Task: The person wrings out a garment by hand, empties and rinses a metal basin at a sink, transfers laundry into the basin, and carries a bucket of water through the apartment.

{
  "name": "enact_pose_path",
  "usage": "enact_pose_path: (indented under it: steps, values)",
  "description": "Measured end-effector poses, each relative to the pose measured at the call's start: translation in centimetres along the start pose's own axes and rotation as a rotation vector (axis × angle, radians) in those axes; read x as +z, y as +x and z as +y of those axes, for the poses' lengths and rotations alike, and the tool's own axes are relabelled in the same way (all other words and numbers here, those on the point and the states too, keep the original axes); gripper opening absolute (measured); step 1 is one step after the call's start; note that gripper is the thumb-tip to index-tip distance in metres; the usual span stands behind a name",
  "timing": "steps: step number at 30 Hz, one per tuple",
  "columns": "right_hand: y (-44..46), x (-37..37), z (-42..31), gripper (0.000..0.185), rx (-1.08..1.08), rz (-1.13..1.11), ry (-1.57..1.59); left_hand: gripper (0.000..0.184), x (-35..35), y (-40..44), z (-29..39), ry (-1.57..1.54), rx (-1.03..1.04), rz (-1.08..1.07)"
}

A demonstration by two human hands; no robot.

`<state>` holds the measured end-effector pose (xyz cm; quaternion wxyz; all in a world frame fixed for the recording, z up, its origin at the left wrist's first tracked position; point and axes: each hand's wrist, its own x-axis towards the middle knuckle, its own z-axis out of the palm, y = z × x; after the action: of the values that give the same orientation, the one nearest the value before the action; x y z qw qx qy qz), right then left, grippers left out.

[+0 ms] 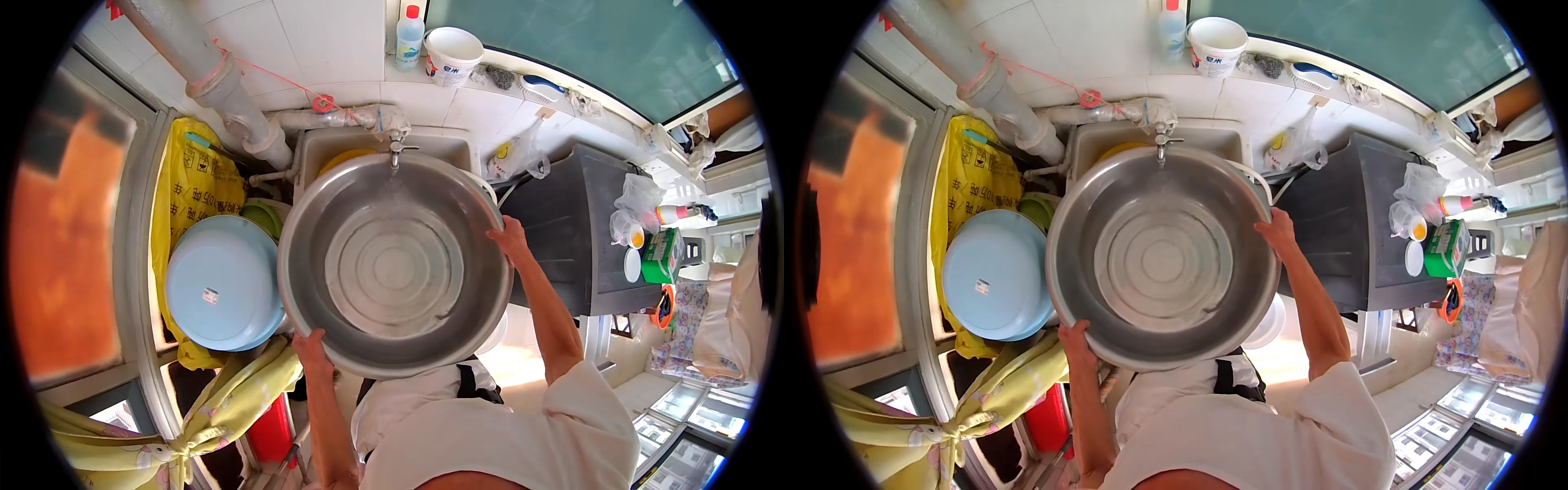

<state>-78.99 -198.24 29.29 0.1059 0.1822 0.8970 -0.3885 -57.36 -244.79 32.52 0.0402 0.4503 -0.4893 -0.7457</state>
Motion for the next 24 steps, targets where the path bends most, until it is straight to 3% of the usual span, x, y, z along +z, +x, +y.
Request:
enact_pose_path:
  steps: [9,24]
  values:
    - [-4.6,-0.5,1.5,0.037,0.133,0.060,0.158,0.050,0.0,3.5,1.6,0.105,-0.026,-0.057]
    - [-7.7,-0.2,2.6,0.036,0.147,0.129,0.214,0.043,1.0,6.4,3.5,0.224,-0.013,-0.105]
